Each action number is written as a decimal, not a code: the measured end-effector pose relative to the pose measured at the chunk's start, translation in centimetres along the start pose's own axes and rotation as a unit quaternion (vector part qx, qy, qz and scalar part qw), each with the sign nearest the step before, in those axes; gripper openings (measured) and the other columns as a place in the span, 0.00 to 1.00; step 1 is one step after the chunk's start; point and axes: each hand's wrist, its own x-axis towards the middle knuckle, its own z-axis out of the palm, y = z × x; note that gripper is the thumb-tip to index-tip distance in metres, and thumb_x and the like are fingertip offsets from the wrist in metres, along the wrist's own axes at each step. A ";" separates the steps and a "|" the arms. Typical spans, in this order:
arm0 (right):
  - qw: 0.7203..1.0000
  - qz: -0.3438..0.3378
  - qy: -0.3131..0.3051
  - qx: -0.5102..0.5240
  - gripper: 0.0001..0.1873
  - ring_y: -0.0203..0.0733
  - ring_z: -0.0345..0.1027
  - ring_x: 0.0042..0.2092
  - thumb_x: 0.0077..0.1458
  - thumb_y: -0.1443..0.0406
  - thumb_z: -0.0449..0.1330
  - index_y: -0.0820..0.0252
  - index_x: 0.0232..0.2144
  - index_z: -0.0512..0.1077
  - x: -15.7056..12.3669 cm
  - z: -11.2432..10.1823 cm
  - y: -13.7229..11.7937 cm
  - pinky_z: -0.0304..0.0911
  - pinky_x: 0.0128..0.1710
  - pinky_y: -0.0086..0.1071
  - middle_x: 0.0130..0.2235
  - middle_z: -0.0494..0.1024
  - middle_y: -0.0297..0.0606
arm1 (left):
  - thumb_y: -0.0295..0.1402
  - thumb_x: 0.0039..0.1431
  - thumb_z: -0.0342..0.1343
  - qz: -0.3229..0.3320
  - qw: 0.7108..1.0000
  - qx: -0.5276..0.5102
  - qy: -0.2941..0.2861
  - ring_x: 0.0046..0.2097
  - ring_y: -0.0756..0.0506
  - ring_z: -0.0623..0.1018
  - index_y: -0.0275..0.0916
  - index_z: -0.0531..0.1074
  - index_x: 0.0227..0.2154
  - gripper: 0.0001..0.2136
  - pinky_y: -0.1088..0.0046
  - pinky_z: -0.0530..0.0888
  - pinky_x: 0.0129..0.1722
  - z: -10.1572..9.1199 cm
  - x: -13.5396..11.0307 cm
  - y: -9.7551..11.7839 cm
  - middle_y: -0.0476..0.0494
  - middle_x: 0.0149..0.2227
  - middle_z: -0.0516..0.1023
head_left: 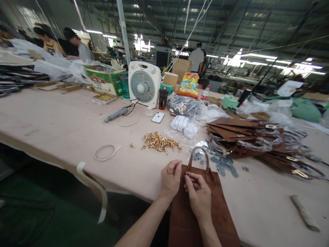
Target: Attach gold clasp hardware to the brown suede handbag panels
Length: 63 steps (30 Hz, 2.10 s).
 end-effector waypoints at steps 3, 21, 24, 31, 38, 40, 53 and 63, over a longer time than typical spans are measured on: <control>1.000 0.011 -0.001 -0.011 0.21 0.40 0.76 0.28 0.60 0.49 0.67 0.60 0.44 0.76 0.2 0.3 -0.2 0.72 0.25 0.29 0.31 0.81 0.38 | 0.37 0.70 0.55 0.018 1.000 0.009 -0.007 0.46 0.43 0.82 0.41 0.79 0.44 0.10 0.67 0.77 0.51 0.0 0.0 -0.1 0.43 0.43 0.85; 0.995 -0.019 0.014 -0.100 0.29 0.43 0.69 0.26 0.56 0.42 0.64 0.58 0.47 0.80 5.4 -0.4 -1.5 0.67 0.27 0.32 0.25 0.76 0.35 | 0.26 0.67 0.47 -0.065 0.983 0.153 -0.073 0.45 0.44 0.77 0.42 0.76 0.44 0.13 0.69 0.71 0.47 0.0 -0.7 1.3 0.44 0.44 0.77; 0.994 -0.011 -0.095 -0.052 0.27 0.43 0.69 0.28 0.55 0.44 0.65 0.58 0.43 0.80 8.9 1.9 -2.8 0.65 0.28 0.32 0.27 0.76 0.35 | 0.26 0.67 0.47 -0.059 0.984 0.144 -0.083 0.47 0.43 0.76 0.42 0.75 0.46 0.13 0.68 0.70 0.48 -0.1 -0.6 1.5 0.43 0.46 0.77; 0.926 -0.093 -0.280 -0.234 0.17 0.48 0.76 0.36 0.55 0.53 0.61 0.58 0.33 0.83 15.0 8.1 -1.9 0.66 0.37 0.35 0.33 0.84 0.39 | 0.22 0.63 0.45 -0.062 0.987 0.135 -0.066 0.50 0.42 0.76 0.40 0.72 0.49 0.16 0.68 0.69 0.50 0.0 -0.3 0.6 0.41 0.48 0.77; 0.898 -0.114 -0.303 -0.297 0.08 0.48 0.77 0.37 0.52 0.62 0.63 0.52 0.28 0.84 15.7 8.9 -1.1 0.64 0.38 0.34 0.33 0.85 0.37 | 0.25 0.67 0.44 -0.060 0.989 0.128 -0.051 0.49 0.42 0.77 0.41 0.73 0.45 0.13 0.69 0.69 0.49 -0.1 -0.5 0.7 0.41 0.47 0.79; 0.898 -0.124 -0.309 -0.288 0.07 0.46 0.76 0.38 0.50 0.65 0.64 0.52 0.27 0.83 15.7 9.0 -1.2 0.63 0.40 0.33 0.33 0.85 0.36 | 0.25 0.67 0.44 -0.061 0.989 0.130 -0.041 0.48 0.42 0.78 0.41 0.73 0.44 0.13 0.69 0.69 0.49 -0.1 -0.5 0.7 0.41 0.46 0.79; 0.995 -0.070 -0.066 0.001 0.07 0.39 0.72 0.31 0.59 0.59 0.60 0.56 0.36 0.71 14.6 4.6 -3.4 0.69 0.32 0.31 0.29 0.77 0.31 | 0.37 0.66 0.46 -0.041 0.985 0.148 -0.075 0.47 0.38 0.80 0.41 0.75 0.45 0.14 0.60 0.74 0.48 1.3 1.3 -1.2 0.39 0.45 0.82; 0.950 -0.057 0.142 0.274 0.19 0.34 0.72 0.35 0.50 0.57 0.75 0.55 0.42 0.76 9.5 -10.2 -2.5 0.70 0.37 0.29 0.37 0.77 0.31 | 0.45 0.59 0.60 -0.074 0.996 -0.003 0.053 0.51 0.39 0.81 0.41 0.72 0.51 0.20 0.60 0.76 0.53 0.9 1.7 -2.0 0.40 0.51 0.80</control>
